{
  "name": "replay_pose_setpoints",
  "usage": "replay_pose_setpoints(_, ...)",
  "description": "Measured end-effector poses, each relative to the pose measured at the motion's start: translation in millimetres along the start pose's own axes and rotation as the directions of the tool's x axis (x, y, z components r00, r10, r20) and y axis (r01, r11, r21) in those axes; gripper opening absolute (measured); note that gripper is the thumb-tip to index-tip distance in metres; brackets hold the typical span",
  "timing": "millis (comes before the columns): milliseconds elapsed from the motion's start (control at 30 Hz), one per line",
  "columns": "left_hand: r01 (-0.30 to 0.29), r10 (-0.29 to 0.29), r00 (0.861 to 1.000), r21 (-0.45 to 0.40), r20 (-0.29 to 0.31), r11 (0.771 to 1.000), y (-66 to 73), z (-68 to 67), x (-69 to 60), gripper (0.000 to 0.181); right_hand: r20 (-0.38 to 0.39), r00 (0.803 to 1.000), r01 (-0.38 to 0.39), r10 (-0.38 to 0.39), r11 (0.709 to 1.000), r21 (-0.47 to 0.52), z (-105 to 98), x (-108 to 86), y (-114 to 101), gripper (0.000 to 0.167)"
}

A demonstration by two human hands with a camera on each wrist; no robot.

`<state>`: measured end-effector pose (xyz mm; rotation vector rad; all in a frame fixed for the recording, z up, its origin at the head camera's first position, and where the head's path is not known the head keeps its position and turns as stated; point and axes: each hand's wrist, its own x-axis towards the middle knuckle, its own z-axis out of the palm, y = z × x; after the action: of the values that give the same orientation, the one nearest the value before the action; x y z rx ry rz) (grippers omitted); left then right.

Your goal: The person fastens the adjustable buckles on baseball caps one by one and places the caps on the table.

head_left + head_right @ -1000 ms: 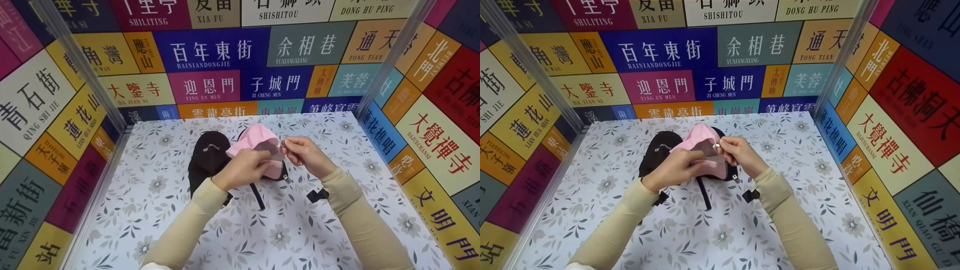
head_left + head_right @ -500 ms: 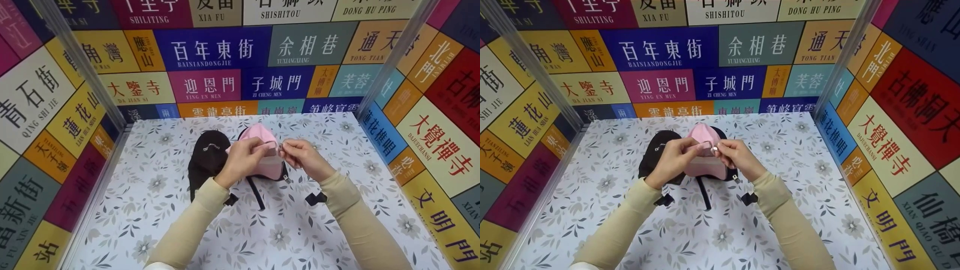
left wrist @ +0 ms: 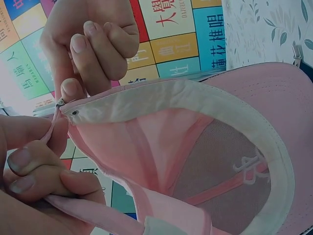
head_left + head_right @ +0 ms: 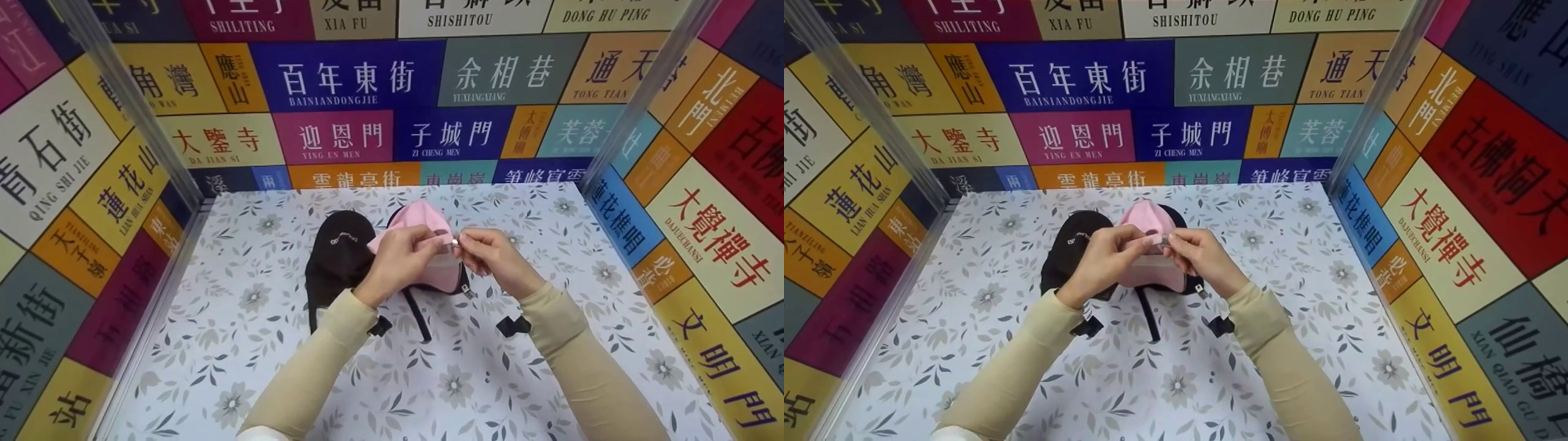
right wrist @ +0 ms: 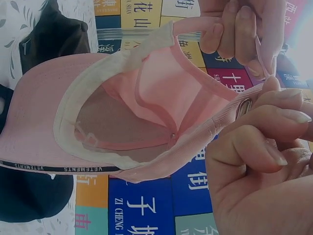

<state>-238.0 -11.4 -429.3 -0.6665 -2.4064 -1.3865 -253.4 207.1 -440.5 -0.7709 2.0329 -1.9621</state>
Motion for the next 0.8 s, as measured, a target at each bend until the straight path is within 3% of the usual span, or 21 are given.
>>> replay_pose_setpoints(400,0.047,-0.045,0.993,-0.016,0.109,0.999,0.8,-5.2,2.6,0.016,-0.025,0.998,0.053,-0.057,0.985,-0.163,4.3,0.7,-1.0,0.037)
replay_pose_setpoints(633,0.036,-0.023,0.984,-0.071,0.174,0.997,-2.1,-7.5,2.9,0.015,-0.067,0.992,0.085,-0.105,0.963,-0.254,9.0,1.4,3.8,0.037)
replay_pose_setpoints(800,0.052,-0.023,0.977,-0.136,0.210,0.989,-5.9,-7.1,3.7,0.013,-0.109,0.981,0.129,-0.158,0.964,-0.232,10.5,1.0,7.5,0.034)
